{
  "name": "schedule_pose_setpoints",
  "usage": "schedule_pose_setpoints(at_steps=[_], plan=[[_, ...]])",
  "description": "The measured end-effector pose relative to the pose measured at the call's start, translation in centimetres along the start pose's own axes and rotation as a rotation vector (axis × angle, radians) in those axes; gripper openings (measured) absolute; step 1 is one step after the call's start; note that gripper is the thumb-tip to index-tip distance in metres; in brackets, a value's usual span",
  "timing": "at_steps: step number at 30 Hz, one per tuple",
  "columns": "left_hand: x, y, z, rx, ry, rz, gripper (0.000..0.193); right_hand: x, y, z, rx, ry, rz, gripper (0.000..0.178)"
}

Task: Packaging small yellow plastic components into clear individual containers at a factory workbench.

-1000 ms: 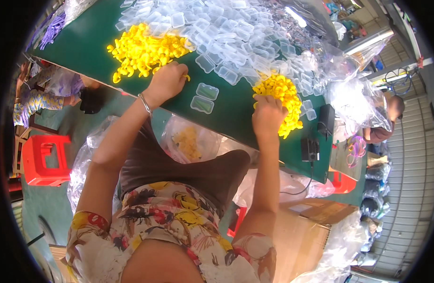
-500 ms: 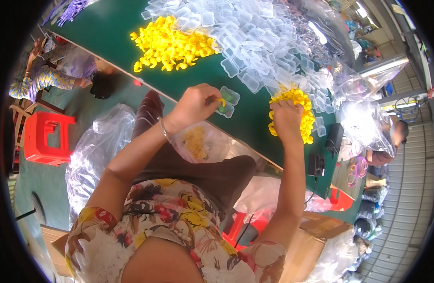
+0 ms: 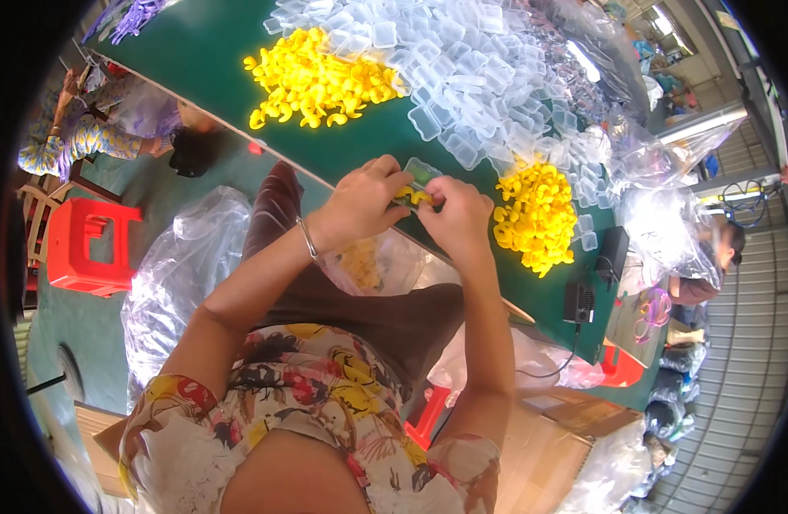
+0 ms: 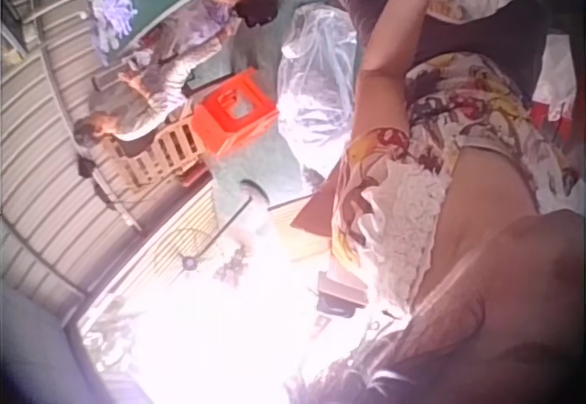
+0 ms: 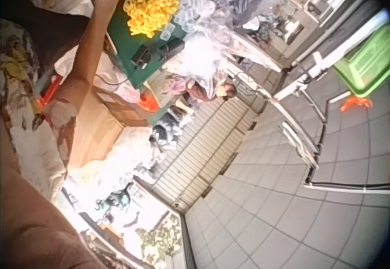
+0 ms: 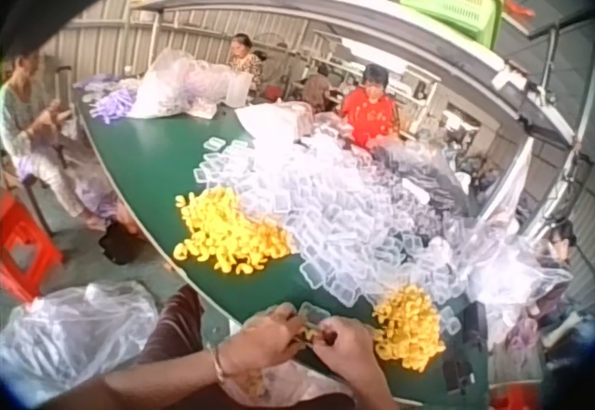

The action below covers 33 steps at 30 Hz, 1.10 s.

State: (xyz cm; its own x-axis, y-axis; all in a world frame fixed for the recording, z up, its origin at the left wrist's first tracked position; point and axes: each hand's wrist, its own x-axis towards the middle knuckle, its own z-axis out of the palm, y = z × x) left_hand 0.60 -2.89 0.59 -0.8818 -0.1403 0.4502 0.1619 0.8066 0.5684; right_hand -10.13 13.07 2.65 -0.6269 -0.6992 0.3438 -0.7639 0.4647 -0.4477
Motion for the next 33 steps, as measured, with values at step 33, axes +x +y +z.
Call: schedule_pose_setpoints(at_steps=[33], plan=[[-4.6, 1.0, -0.2, -0.178, -0.022, 0.134, 0.020, 3.5, 1.0, 1.4, 0.179, 0.176, -0.283, 0.010]])
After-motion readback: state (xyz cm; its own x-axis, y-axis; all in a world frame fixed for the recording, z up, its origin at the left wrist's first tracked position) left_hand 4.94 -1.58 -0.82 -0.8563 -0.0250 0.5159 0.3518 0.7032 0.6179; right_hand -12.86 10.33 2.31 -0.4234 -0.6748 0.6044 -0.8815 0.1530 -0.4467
